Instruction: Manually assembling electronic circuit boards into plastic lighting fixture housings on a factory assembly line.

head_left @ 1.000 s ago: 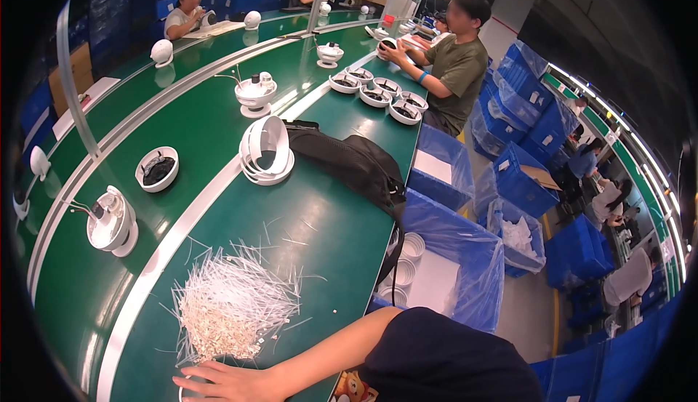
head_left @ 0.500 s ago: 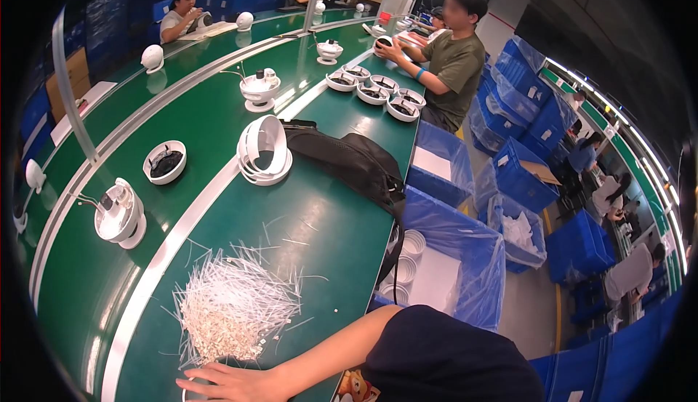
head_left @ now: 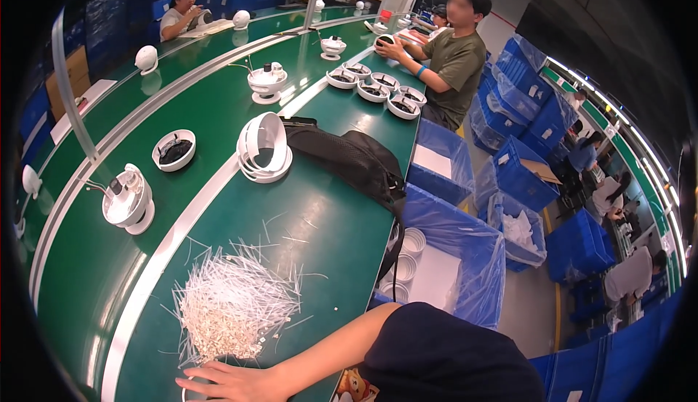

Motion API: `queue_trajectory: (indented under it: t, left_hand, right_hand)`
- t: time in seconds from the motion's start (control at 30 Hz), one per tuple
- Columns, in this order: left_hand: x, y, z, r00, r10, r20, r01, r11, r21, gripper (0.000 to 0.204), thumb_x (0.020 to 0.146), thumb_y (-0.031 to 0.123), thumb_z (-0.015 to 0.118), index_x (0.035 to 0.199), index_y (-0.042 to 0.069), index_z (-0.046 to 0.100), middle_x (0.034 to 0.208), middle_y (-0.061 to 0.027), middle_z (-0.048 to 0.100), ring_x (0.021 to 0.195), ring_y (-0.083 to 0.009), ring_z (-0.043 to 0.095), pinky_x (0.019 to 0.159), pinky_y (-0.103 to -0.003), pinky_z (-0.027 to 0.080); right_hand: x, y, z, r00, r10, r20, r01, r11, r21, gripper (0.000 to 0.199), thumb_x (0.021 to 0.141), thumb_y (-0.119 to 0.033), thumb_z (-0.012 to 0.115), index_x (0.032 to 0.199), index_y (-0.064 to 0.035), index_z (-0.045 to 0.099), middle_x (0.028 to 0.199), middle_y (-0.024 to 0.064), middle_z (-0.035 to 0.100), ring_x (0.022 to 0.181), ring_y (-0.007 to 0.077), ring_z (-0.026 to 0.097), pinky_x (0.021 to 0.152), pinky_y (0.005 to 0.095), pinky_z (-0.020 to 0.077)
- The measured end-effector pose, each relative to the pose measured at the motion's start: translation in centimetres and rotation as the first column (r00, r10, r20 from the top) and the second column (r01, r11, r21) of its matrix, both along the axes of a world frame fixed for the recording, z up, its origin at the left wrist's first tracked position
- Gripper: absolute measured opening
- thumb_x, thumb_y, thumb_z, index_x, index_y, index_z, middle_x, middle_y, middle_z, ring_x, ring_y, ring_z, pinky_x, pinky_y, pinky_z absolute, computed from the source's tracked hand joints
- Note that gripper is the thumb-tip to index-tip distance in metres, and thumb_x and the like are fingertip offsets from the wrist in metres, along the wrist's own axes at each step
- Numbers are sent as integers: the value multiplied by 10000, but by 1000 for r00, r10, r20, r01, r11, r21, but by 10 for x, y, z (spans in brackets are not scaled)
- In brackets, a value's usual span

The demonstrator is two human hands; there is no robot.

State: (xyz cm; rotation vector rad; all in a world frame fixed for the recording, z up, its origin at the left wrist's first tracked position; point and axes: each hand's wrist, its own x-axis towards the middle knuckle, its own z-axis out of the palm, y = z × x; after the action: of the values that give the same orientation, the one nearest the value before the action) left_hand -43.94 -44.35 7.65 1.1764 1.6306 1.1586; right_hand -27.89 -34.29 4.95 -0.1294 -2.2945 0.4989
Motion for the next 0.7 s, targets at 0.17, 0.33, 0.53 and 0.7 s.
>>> queue_trajectory:
  t: [0.17, 0.33, 0.53, 0.7]
  left_hand:
    - [-3, -1, -6, 999, -10, 46, 10, 1000, -13, 290, 883, 197, 426, 860, -55, 568, 753, -105, 609, 657, -173, 575, 606, -281, 460]
    - [-1, -1, -4, 999, 9, 32, -9, 1000, -18, 286, 886, 196, 422, 882, -53, 561, 762, -108, 607, 651, -173, 573, 604, -280, 459]
    - [-8, -2, -19, 999, 43, 18, -43, 999, -20, 288, 882, 206, 428, 865, -50, 560, 734, -98, 598, 632, -164, 560, 584, -274, 448]
    - [-18, -7, -30, 988, 98, -116, -99, 995, 1, 294, 871, 247, 461, 770, -17, 543, 668, -53, 526, 610, -141, 477, 551, -284, 392]
  right_hand:
    - [-1, 1, -4, 1000, 1, -8, -1, 1000, 0, 1092, 420, -444, 670, 1277, 20, 177, 1328, 322, 135, 1168, 480, 234, 876, 559, 252]
    - [6, 0, 28, 985, -34, -170, 26, 998, -48, 724, 606, -362, 691, 1184, -24, 415, 1160, 264, 431, 991, 437, 456, 773, 520, 389]
    - [6, 1, 25, 986, -42, -160, 38, 999, -29, 690, 609, -371, 686, 1153, -18, 449, 1153, 261, 434, 992, 436, 453, 773, 520, 388]
    - [6, 1, 30, 983, -50, -174, 45, 998, -35, 698, 632, -390, 669, 1170, -12, 433, 1175, 271, 411, 1008, 449, 436, 793, 532, 369]
